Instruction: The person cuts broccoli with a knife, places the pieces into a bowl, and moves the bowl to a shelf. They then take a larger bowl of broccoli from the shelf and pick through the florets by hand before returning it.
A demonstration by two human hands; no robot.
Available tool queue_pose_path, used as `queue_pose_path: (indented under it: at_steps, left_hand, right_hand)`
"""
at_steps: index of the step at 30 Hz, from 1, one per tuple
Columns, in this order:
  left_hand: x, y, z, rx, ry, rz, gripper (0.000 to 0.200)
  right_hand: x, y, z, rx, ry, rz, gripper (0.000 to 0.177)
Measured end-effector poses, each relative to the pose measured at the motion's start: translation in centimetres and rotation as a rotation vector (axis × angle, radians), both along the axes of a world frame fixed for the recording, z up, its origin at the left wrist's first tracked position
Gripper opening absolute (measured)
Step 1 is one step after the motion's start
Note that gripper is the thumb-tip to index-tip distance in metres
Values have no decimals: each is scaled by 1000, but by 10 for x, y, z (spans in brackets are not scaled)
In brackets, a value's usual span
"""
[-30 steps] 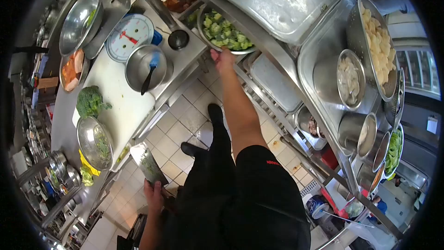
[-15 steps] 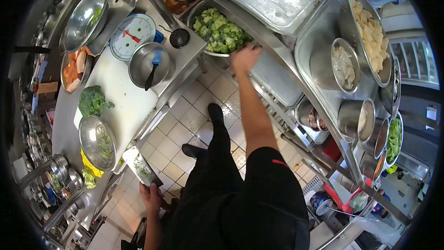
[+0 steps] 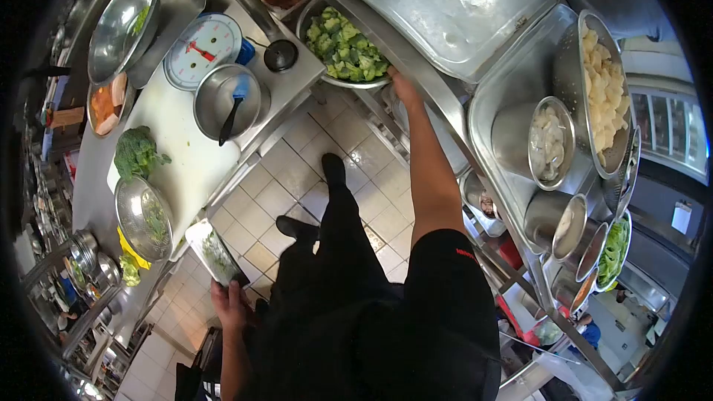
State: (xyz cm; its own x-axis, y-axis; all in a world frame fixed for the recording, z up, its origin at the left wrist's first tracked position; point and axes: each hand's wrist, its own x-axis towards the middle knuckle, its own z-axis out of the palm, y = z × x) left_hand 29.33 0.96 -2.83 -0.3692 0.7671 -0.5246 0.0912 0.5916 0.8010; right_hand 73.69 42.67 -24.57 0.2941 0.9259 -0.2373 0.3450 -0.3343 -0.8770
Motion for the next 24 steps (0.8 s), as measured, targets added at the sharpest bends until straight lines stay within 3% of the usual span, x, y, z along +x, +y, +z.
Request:
queue_pose_path:
  at_steps: [4, 7, 8, 11, 12, 14, 17, 21, 24]
  left_hand:
    - [24, 32, 10, 50, -37, 58, 16]
    - [33, 45, 18, 78, -60, 69, 17]
    - [35, 50, 21, 123, -82, 77, 17]
    - [26, 59, 24, 153, -52, -25, 18]
    - [24, 60, 22, 164, -63, -17, 19]
    - [18, 68, 18, 193, -85, -12, 19]
    - [10, 73, 12, 221, -86, -2, 20]
    - [12, 79, 7, 158, -118, 42, 22]
    - [17, 81, -1, 97, -139, 31, 25]
  right_hand:
    - [-10, -20, 28, -62, 638, -56, 29]
    - [-5, -22, 19, -113, 534, -35, 32]
    - [-5, -20, 16, -149, 383, -67, 35]
    - [-21, -17, 36, -4, 558, -65, 21]
    - [-16, -14, 44, -86, 517, 38, 29]
    - [17, 4, -34, 129, 189, 43, 41]
    - [23, 12, -43, 119, -328, 91, 49]
    - [-29, 6, 56, -169, -808, 299, 52]
    - [-29, 30, 6, -193, -951, 361, 49]
